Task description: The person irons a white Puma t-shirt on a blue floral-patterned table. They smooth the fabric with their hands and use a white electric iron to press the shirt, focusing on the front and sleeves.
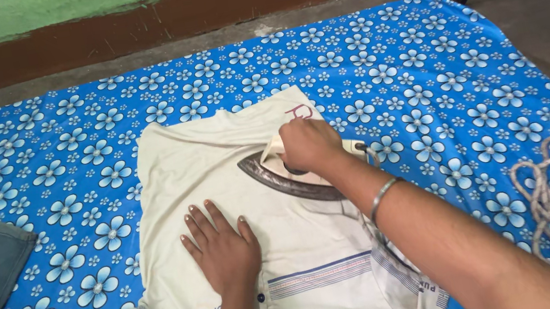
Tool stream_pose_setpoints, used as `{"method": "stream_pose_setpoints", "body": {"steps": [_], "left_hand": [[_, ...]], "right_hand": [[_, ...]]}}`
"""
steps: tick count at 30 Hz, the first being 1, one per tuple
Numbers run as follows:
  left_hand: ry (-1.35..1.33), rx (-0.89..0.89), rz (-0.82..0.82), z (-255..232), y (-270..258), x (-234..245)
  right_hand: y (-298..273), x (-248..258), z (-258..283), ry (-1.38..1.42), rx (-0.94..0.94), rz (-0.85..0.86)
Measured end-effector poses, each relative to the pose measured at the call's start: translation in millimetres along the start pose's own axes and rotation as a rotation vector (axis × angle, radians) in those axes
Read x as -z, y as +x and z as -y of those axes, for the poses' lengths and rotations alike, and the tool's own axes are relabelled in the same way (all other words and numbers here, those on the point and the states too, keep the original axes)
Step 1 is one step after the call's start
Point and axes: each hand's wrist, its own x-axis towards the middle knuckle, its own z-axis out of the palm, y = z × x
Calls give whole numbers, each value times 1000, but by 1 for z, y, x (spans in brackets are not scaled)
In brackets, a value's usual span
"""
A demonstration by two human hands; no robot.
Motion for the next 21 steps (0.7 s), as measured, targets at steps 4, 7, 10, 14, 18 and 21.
{"method": "stream_pose_setpoints", "body": {"steps": [4,7,10,14,18,21], "left_hand": [[9,7,7,-1,0,0],[4,4,6,-1,0,2],[-20,2,9,-1,0,3],[-66,-8,-7,1,0,3],[-92,-14,-21,2,-1,4],[-113,-14,-24,0,-2,4]], "right_hand": [[13,4,7,14,3,42],[2,16,13,37,50,95],[-21,25,22,73,107,191],[-44,29,33,69,193,236],[-37,22,44,29,176,200],[-15,11,56,51,98,149]]}}
